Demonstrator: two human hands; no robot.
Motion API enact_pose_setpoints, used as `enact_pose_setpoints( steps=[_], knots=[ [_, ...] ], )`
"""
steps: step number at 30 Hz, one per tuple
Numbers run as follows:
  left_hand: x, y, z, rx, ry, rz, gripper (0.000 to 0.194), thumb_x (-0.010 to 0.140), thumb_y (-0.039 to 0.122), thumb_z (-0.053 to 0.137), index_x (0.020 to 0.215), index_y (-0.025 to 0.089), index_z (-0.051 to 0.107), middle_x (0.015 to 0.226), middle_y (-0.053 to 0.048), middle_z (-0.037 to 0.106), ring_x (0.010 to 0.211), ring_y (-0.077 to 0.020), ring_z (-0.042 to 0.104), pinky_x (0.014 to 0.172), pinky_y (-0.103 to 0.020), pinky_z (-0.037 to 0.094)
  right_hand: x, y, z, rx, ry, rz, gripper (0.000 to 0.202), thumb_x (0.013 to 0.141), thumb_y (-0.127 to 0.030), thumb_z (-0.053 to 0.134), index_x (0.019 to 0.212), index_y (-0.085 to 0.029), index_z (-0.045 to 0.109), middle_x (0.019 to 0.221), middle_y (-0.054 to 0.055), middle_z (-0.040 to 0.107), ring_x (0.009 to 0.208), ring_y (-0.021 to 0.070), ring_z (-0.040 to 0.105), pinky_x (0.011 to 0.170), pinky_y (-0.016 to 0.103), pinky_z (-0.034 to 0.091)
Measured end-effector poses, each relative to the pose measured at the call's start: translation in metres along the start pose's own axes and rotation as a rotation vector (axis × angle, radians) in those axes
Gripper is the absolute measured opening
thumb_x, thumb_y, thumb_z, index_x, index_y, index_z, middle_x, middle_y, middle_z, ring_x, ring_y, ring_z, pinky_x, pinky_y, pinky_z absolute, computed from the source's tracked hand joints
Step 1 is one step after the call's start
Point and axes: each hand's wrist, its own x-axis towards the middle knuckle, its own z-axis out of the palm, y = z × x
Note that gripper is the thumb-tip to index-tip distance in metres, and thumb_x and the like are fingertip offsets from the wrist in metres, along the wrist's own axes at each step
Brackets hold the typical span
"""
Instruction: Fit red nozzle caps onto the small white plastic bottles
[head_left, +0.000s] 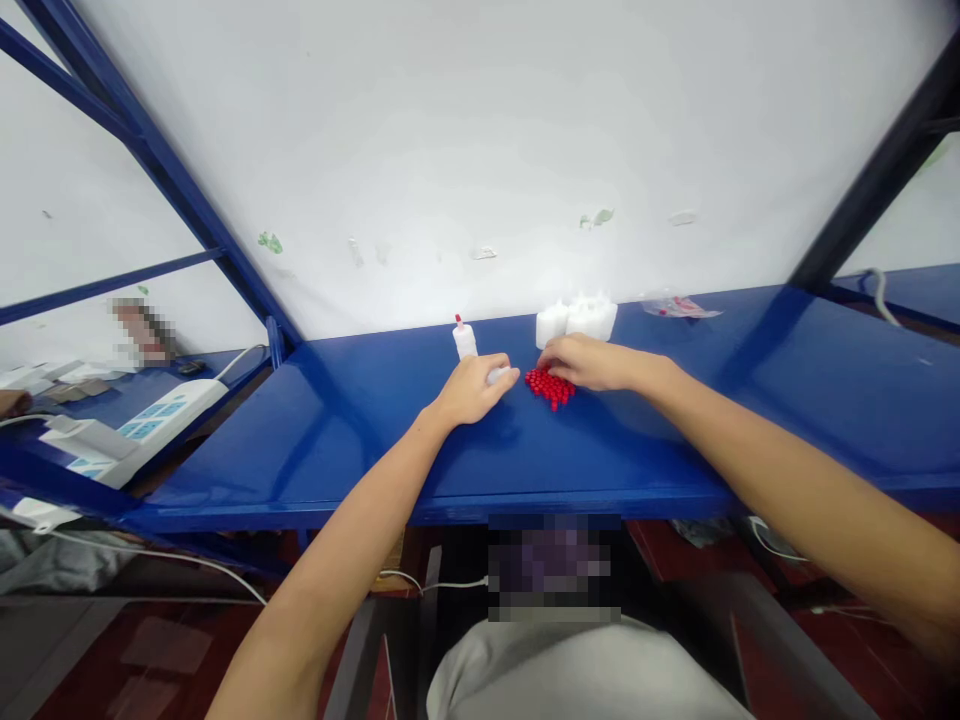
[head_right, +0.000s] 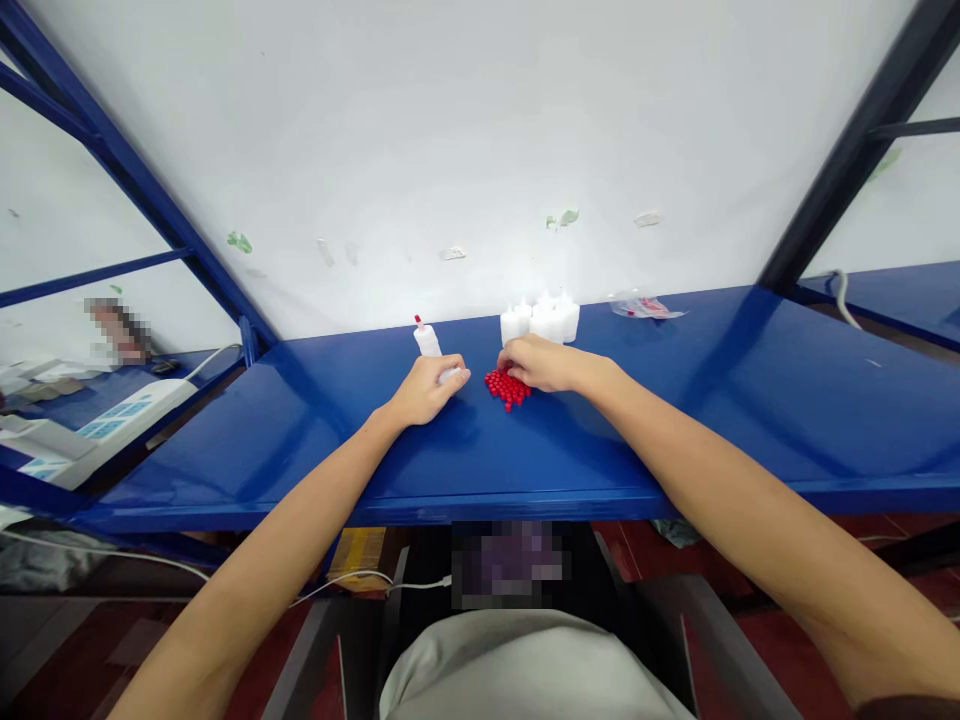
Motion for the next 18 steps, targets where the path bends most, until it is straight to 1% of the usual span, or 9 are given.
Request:
enact_pose_setpoints(
  steps=[3,7,12,15,18],
  knots=[
    [0.0001,0.0011,-0.0007,0.004,-0.004,0.001,0.038,0.096,0.045,0.042,0.073,0.016,0.053,0.062,0.003,0.048,0.059,-0.0113,0.043,0.06,-0.026,0.03,0.0011,0.0008,-0.0002,0.006,-0.02,0.051,0.028,0.084,-0.009,0.054,0.104,-0.011,0.073,0.099,0.012,0.074,0.087,0.0215,0.067,0.079,0.03,0.05],
    [0.0,0.0007,-0.0009,0.003,-0.011,-0.009,0.039,0.096,0.046,0.042,0.074,0.016,0.053,0.063,0.003,0.049,0.06,-0.0116,0.044,0.06,-0.026,0.031,0.0013,0.0029,-0.0018,-0.004,-0.032,0.098,0.025,0.083,-0.007,0.053,0.1,-0.011,0.071,0.094,0.012,0.073,0.083,0.0206,0.066,0.076,0.029,0.048],
    [0.0002,-0.002,-0.0014,-0.039,-0.03,-0.005,0.045,0.098,0.048,0.035,0.071,0.017,0.051,0.064,0.001,0.052,0.06,-0.0124,0.046,0.063,-0.026,0.034,-0.0008,0.0007,-0.0059,-0.048,-0.031,0.179,0.023,0.078,-0.007,0.055,0.095,-0.012,0.069,0.083,0.009,0.07,0.072,0.0188,0.063,0.066,0.028,0.044],
    [0.0008,-0.0036,-0.0024,-0.08,-0.013,0.004,0.047,0.099,0.049,0.032,0.071,0.017,0.051,0.062,0.001,0.052,0.059,-0.0124,0.046,0.063,-0.027,0.035,-0.0012,0.0017,-0.0063,-0.067,-0.033,0.189,0.019,0.077,-0.006,0.055,0.09,-0.013,0.068,0.079,0.008,0.068,0.069,0.0176,0.06,0.063,0.027,0.042],
    [0.001,-0.005,-0.0027,-0.126,-0.006,0.001,0.048,0.099,0.049,0.031,0.071,0.016,0.051,0.062,0.001,0.052,0.058,-0.0121,0.046,0.063,-0.026,0.036,-0.0009,0.0064,-0.0052,-0.075,-0.022,0.189,0.017,0.078,-0.005,0.054,0.086,-0.013,0.066,0.076,0.007,0.067,0.068,0.0166,0.058,0.064,0.027,0.042]
  ],
)
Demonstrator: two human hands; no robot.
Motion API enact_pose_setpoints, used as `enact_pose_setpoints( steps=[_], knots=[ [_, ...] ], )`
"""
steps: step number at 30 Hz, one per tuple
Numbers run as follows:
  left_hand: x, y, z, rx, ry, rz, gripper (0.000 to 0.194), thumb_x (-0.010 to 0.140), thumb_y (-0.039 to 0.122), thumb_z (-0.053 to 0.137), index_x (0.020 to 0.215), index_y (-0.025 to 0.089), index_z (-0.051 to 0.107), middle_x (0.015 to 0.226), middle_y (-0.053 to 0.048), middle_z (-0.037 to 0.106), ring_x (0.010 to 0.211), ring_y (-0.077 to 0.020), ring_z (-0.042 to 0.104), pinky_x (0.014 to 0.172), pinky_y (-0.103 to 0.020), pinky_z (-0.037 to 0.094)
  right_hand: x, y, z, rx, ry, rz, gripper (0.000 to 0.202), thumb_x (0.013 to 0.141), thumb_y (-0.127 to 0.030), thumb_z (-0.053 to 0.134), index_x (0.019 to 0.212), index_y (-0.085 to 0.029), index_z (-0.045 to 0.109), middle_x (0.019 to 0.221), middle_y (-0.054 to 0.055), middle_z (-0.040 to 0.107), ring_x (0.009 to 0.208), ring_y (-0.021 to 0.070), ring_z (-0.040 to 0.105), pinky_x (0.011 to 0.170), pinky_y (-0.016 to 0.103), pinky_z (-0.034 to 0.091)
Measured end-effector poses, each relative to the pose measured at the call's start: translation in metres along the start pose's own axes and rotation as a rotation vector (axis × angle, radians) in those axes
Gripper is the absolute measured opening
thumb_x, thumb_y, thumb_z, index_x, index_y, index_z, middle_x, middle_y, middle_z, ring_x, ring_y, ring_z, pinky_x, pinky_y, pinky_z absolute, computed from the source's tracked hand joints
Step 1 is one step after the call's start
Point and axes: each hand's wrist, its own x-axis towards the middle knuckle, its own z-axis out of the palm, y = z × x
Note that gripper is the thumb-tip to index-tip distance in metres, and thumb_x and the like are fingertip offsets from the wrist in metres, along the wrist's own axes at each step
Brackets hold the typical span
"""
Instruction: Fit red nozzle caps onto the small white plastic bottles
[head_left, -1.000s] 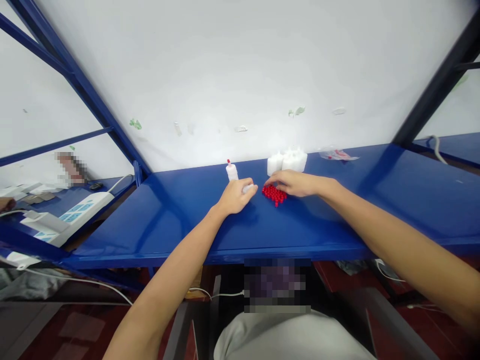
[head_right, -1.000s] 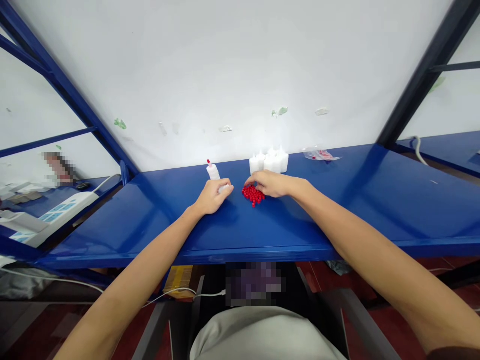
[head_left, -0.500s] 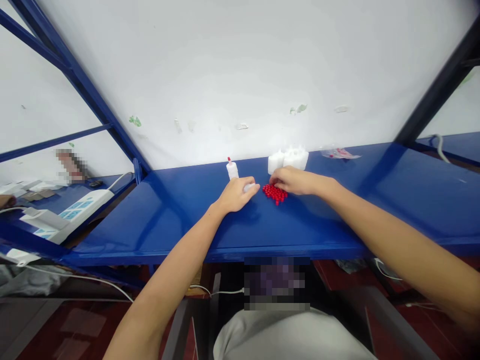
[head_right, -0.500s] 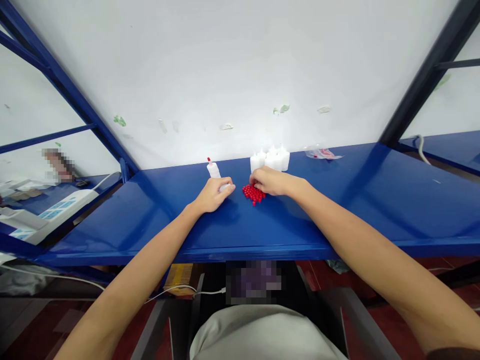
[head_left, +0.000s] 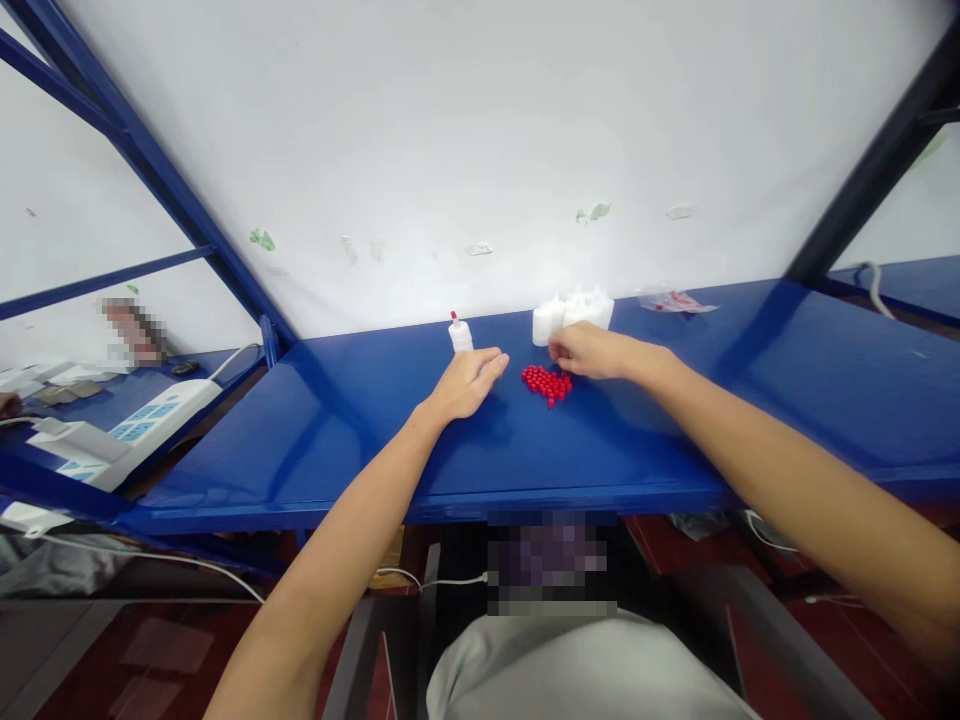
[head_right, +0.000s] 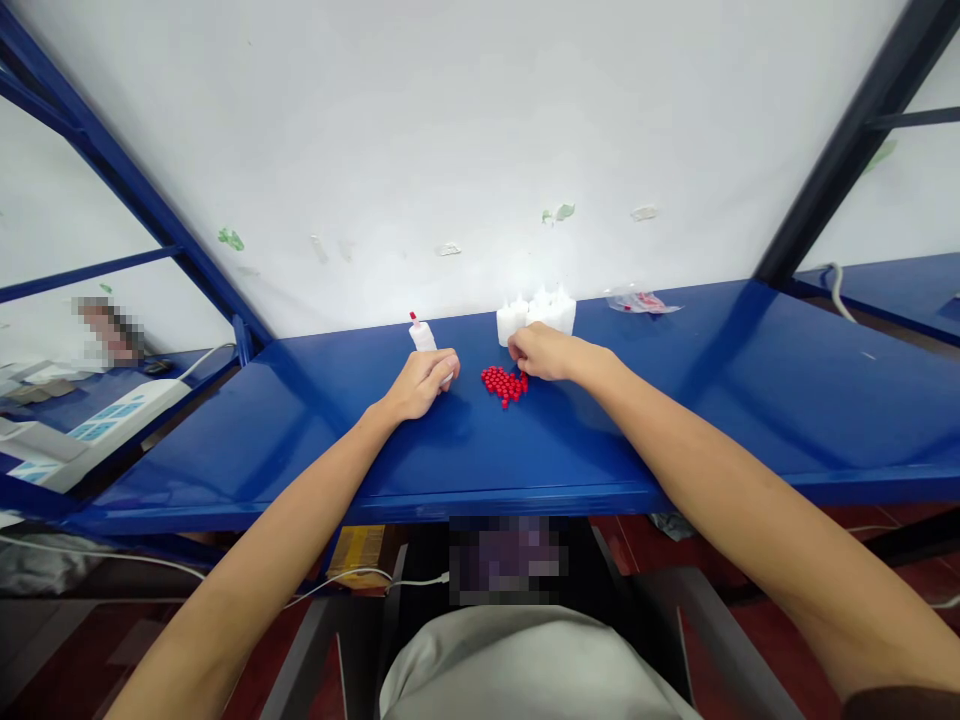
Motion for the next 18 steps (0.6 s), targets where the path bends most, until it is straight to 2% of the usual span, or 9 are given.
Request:
enact_pose_setpoints(
  steps=[4,7,10,12,14,18],
  knots=[
    [0.0,-0.002,0.001,-0.1,-0.001,-0.059,0.047,0.098,0.045,0.029,0.071,0.016,0.053,0.06,0.001,0.053,0.057,-0.0119,0.048,0.06,-0.025,0.037,0.001,0.001,0.0,-0.016,0.079,-0.028,0.019,0.077,-0.002,0.052,0.082,-0.014,0.066,0.077,0.008,0.067,0.069,0.0173,0.058,0.066,0.029,0.042],
    [0.001,-0.002,0.003,-0.174,0.013,-0.139,0.049,0.098,0.043,0.025,0.068,0.016,0.054,0.055,0.001,0.051,0.053,-0.0116,0.048,0.057,-0.024,0.037,-0.001,-0.011,-0.002,0.071,0.287,-0.112,0.016,0.078,-0.005,0.053,0.083,-0.015,0.065,0.081,0.008,0.067,0.071,0.0176,0.059,0.068,0.031,0.044],
    [0.003,0.0,0.004,-0.186,0.022,-0.188,0.053,0.097,0.043,0.026,0.061,0.016,0.054,0.05,0.001,0.05,0.05,-0.0112,0.047,0.055,-0.024,0.037,-0.004,-0.035,-0.001,0.345,0.474,-0.217,0.011,0.081,-0.012,0.055,0.086,-0.018,0.062,0.083,0.005,0.068,0.072,0.0167,0.061,0.071,0.032,0.049],
    [0.003,0.001,0.005,-0.194,0.036,-0.195,0.054,0.096,0.045,0.029,0.058,0.016,0.055,0.048,0.001,0.05,0.048,-0.011,0.048,0.055,-0.024,0.038,-0.006,-0.051,0.002,0.549,0.499,-0.285,0.005,0.083,-0.016,0.056,0.087,-0.02,0.058,0.083,0.004,0.068,0.073,0.0165,0.064,0.07,0.032,0.051],
    [0.004,0.001,0.006,-0.223,0.049,-0.198,0.056,0.095,0.048,0.031,0.056,0.016,0.055,0.047,0.0,0.05,0.047,-0.0106,0.047,0.056,-0.024,0.038,-0.007,-0.063,0.007,0.693,0.484,-0.338,0.011,0.083,-0.019,0.058,0.092,-0.021,0.053,0.084,0.003,0.068,0.073,0.0166,0.065,0.07,0.033,0.053],
    [0.005,0.001,0.006,-0.266,0.033,-0.193,0.053,0.093,0.049,0.037,0.056,0.015,0.055,0.046,0.001,0.051,0.046,-0.0102,0.047,0.054,-0.024,0.037,-0.007,-0.071,0.014,0.808,0.497,-0.371,0.024,0.083,-0.019,0.061,0.098,-0.024,0.043,0.087,0.002,0.068,0.075,0.0169,0.067,0.073,0.035,0.055]
  ],
)
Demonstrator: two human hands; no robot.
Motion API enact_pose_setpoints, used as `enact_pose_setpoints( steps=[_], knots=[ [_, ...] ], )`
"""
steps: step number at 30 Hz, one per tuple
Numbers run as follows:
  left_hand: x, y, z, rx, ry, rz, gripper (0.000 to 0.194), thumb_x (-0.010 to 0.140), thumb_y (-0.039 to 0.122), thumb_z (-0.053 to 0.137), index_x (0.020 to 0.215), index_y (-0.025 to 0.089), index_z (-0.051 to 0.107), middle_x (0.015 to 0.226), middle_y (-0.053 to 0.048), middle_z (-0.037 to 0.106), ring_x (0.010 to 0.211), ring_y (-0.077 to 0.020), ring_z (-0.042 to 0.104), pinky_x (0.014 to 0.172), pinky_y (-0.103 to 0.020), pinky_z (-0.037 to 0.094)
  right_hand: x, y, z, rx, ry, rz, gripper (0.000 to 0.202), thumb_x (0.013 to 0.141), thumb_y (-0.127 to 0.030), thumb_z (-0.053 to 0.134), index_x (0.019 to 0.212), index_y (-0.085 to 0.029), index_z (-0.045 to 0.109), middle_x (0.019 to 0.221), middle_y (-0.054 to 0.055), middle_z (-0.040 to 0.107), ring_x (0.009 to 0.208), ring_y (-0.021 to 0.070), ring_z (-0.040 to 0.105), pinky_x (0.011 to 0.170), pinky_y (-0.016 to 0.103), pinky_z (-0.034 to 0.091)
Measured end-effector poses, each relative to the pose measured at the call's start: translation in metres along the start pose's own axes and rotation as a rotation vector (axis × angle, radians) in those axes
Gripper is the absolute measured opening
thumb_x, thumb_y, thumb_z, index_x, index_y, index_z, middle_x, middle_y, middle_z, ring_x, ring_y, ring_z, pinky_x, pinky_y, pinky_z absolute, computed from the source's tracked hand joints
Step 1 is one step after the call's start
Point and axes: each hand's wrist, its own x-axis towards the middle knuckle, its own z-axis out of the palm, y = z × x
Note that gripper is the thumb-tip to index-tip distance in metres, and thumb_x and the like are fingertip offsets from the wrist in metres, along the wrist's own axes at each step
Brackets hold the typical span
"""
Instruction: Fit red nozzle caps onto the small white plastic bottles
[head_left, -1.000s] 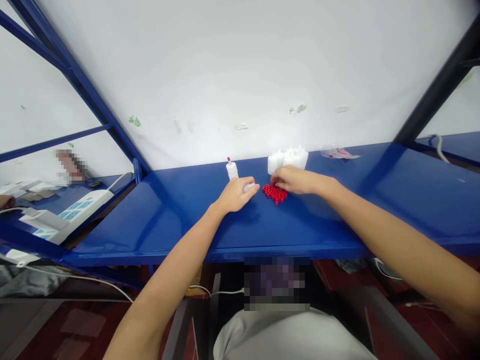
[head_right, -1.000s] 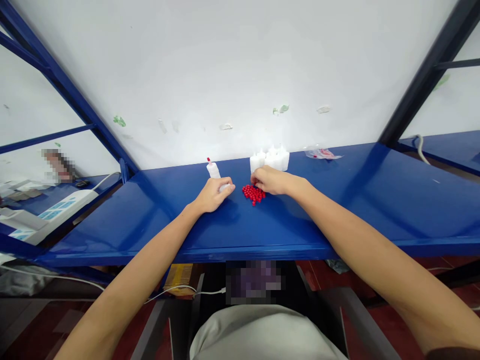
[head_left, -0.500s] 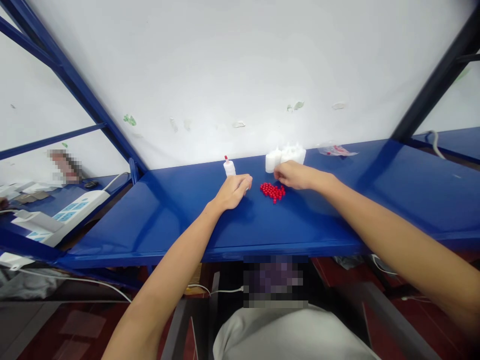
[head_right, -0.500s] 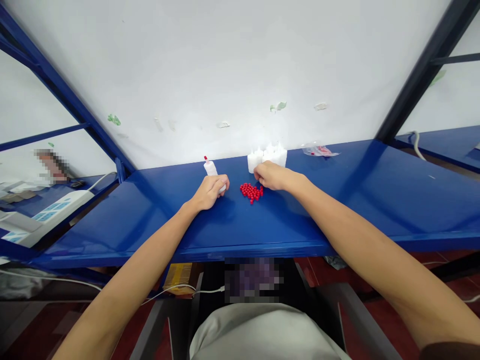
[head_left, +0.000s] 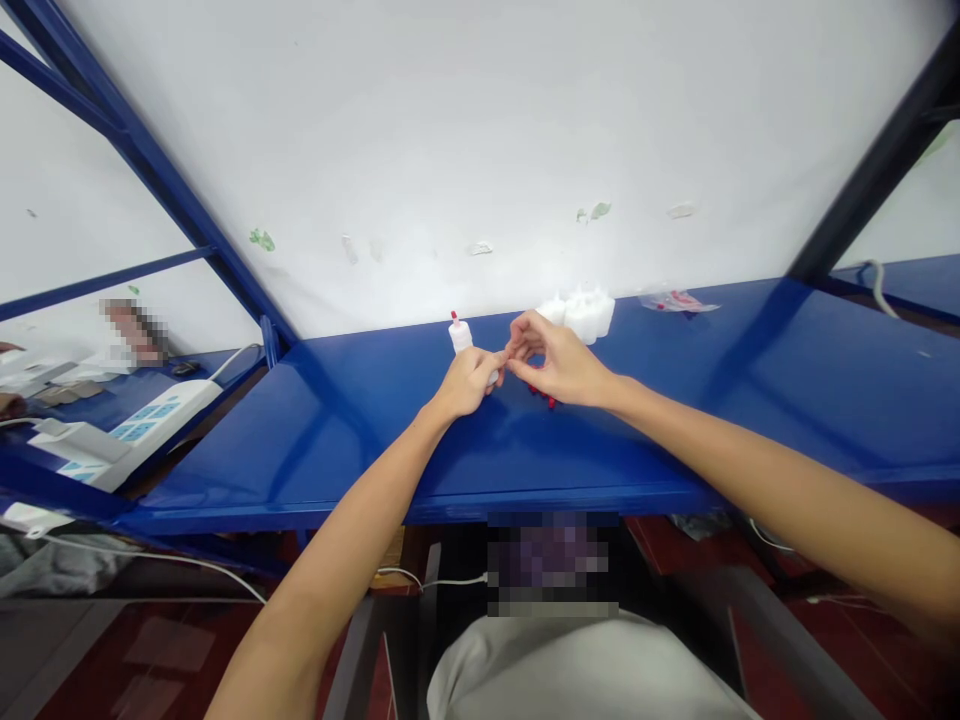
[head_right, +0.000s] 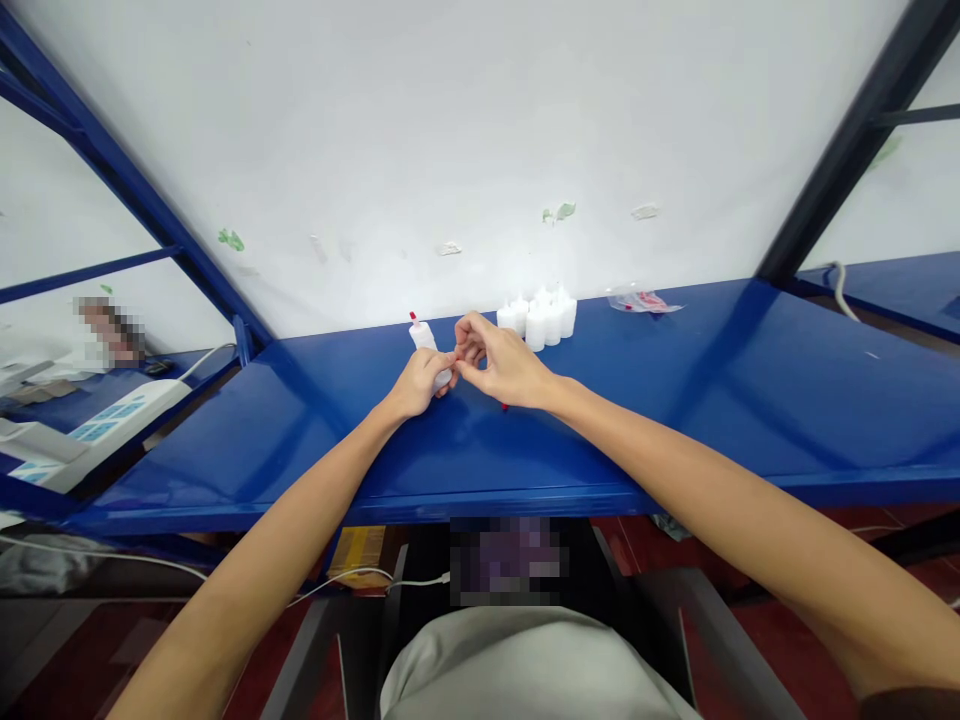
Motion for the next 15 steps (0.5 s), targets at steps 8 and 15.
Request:
enact_pose_setpoints(
  steps=[8,15],
  knots=[
    [-0.005,0.003,-0.002,0.069,-0.055,0.047,0.049,0.09,0.048,0.039,0.055,0.015,0.052,0.049,0.0,0.049,0.047,-0.0102,0.043,0.052,-0.025,0.034,-0.003,-0.007,0.002,-0.116,-0.017,-0.057,0.028,0.081,-0.013,0.057,0.103,-0.023,0.043,0.085,0.001,0.065,0.072,0.0145,0.063,0.068,0.03,0.051],
    [-0.005,0.004,-0.003,0.206,-0.03,0.116,0.027,0.078,0.035,0.038,0.059,0.017,0.048,0.051,0.001,0.043,0.051,-0.0119,0.037,0.052,-0.027,0.033,-0.008,-0.011,0.008,-0.315,-0.083,-0.083,0.016,0.085,-0.015,0.051,0.099,-0.022,0.048,0.084,0.001,0.062,0.072,0.0132,0.057,0.067,0.028,0.045]
  ],
)
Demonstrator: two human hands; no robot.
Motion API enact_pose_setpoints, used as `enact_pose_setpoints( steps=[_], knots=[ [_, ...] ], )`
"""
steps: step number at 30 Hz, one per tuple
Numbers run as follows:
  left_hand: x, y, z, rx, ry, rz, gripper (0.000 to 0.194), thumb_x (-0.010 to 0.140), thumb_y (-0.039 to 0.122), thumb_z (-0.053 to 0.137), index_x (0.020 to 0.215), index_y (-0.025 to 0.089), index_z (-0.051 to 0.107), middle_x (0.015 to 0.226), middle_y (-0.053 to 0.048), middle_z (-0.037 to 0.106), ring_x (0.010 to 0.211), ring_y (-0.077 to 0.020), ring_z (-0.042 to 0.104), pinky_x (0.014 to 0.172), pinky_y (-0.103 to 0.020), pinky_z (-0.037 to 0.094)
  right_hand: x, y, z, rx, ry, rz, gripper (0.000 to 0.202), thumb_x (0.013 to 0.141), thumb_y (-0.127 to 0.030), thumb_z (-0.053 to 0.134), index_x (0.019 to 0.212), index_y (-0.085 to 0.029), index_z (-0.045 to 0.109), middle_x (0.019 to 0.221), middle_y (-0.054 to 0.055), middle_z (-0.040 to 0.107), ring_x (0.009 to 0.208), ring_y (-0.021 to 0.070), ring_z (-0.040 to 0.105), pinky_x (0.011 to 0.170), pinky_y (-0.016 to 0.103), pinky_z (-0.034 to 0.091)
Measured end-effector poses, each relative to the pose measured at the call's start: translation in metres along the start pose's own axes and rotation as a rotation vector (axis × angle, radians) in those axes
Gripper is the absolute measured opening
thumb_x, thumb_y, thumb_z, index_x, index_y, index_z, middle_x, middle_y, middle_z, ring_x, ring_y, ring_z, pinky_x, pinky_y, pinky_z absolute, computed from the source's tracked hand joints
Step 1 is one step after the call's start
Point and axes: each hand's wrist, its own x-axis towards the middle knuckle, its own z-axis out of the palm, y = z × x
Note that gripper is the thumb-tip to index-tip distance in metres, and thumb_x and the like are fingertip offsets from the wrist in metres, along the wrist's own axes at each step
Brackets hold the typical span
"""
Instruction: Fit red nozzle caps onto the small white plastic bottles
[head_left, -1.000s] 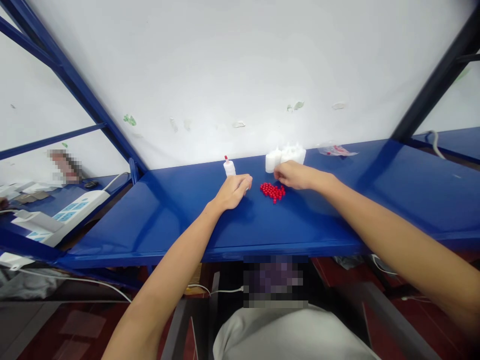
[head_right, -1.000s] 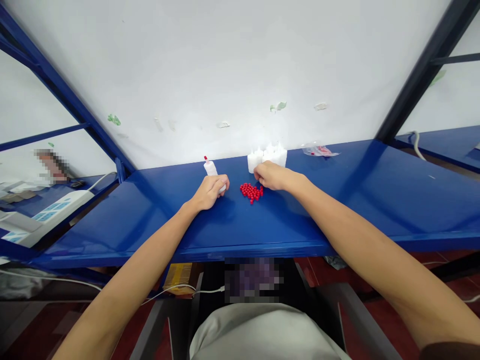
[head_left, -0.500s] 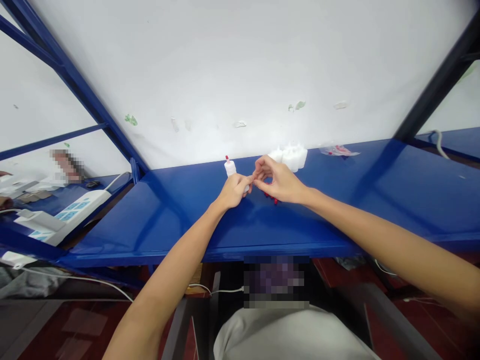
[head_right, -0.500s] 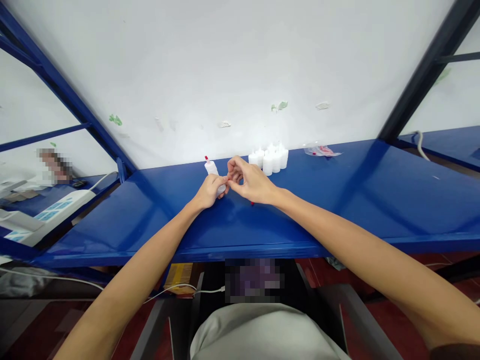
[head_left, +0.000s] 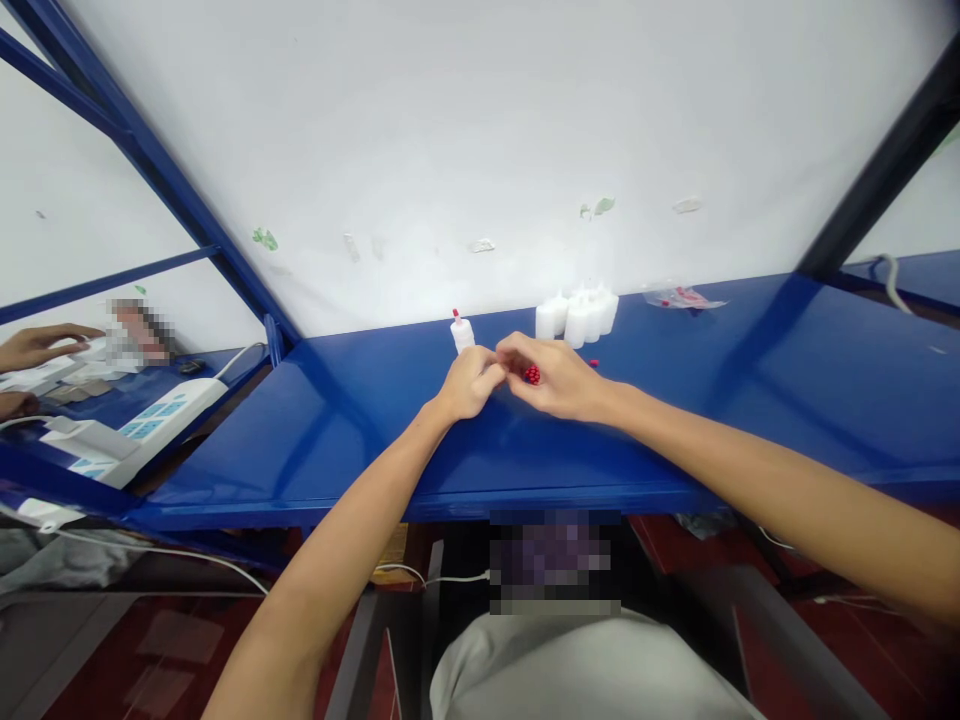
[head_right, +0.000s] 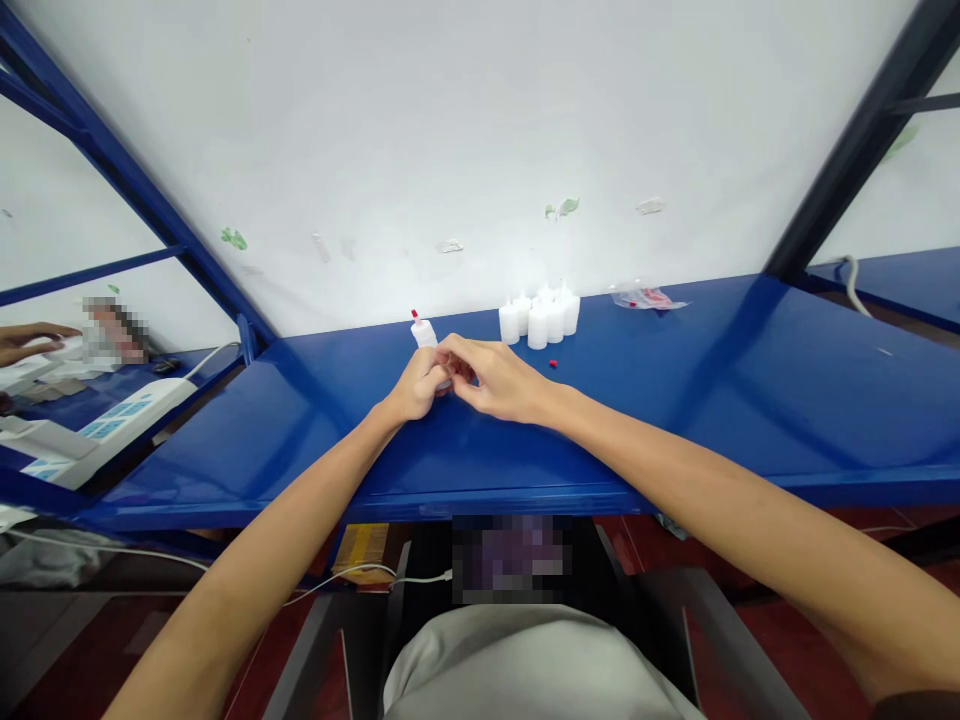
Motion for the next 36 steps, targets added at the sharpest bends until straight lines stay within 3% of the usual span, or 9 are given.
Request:
enact_pose_setpoints(
  steps=[10,17,21,24,26,29,33,36],
  knots=[
    [-0.002,-0.005,0.002,0.087,0.078,0.098,0.032,0.079,0.04,0.039,0.062,0.016,0.051,0.06,-0.002,0.05,0.061,-0.0149,0.048,0.06,-0.028,0.04,0.002,0.0,0.008,0.069,0.049,-0.063,0.018,0.084,-0.016,0.053,0.101,-0.021,0.056,0.088,0.002,0.064,0.073,0.0138,0.057,0.069,0.029,0.048],
    [-0.002,-0.005,0.001,-0.025,0.112,0.204,0.052,0.091,0.057,0.031,0.059,0.017,0.043,0.055,0.0,0.043,0.053,-0.0117,0.038,0.056,-0.028,0.032,0.007,-0.001,0.013,0.359,0.133,0.157,0.013,0.079,-0.018,0.06,0.092,-0.018,0.062,0.08,0.002,0.067,0.07,0.014,0.061,0.069,0.031,0.053],
    [-0.002,0.0,0.001,-0.047,0.122,0.107,0.052,0.094,0.061,0.031,0.081,0.016,0.055,0.062,0.0,0.053,0.056,-0.0134,0.046,0.058,-0.026,0.035,0.01,0.005,0.013,0.458,0.146,0.247,0.01,0.078,-0.023,0.062,0.087,-0.018,0.063,0.076,0.002,0.067,0.069,0.0152,0.063,0.069,0.033,0.055],
    [-0.001,-0.001,-0.002,0.023,0.232,-0.024,0.049,0.096,0.058,0.029,0.099,0.018,0.057,0.063,0.001,0.054,0.057,-0.015,0.05,0.061,-0.027,0.038,0.013,0.015,0.009,0.416,0.207,0.269,0.013,0.079,-0.027,0.063,0.087,-0.017,0.064,0.077,0.003,0.067,0.069,0.0159,0.063,0.069,0.033,0.055],
    [0.001,-0.004,-0.005,0.074,0.33,-0.106,0.047,0.098,0.053,0.026,0.099,0.019,0.058,0.062,0.0,0.055,0.059,-0.0161,0.052,0.064,-0.028,0.039,0.015,0.023,0.004,0.294,0.24,0.275,0.013,0.08,-0.027,0.062,0.087,-0.017,0.065,0.079,0.004,0.068,0.07,0.0161,0.062,0.069,0.032,0.054],
    [0.002,-0.01,-0.008,0.11,0.383,-0.158,0.043,0.097,0.043,0.026,0.081,0.019,0.058,0.059,-0.001,0.054,0.059,-0.0169,0.052,0.067,-0.029,0.04,0.017,0.036,-0.001,0.045,0.162,0.272,0.013,0.081,-0.021,0.058,0.089,-0.016,0.067,0.08,0.005,0.069,0.071,0.0157,0.061,0.071,0.031,0.051],
    [0.003,-0.011,-0.007,0.12,0.263,-0.167,0.044,0.092,0.036,0.028,0.06,0.019,0.052,0.053,-0.001,0.052,0.059,-0.017,0.051,0.064,-0.029,0.039,0.023,0.049,0.003,-0.181,-0.093,0.194,0.018,0.081,-0.012,0.054,0.093,-0.014,0.068,0.082,0.006,0.067,0.07,0.0151,0.059,0.069,0.029,0.045],
    [0.003,-0.006,-0.003,0.094,0.173,-0.159,0.042,0.089,0.034,0.029,0.058,0.018,0.053,0.052,-0.001,0.053,0.058,-0.0166,0.051,0.062,-0.029,0.038,0.027,0.051,0.005,-0.253,-0.144,0.134,0.023,0.081,-0.009,0.053,0.099,-0.014,0.068,0.083,0.006,0.066,0.072,0.0155,0.057,0.071,0.029,0.044]
  ],
)
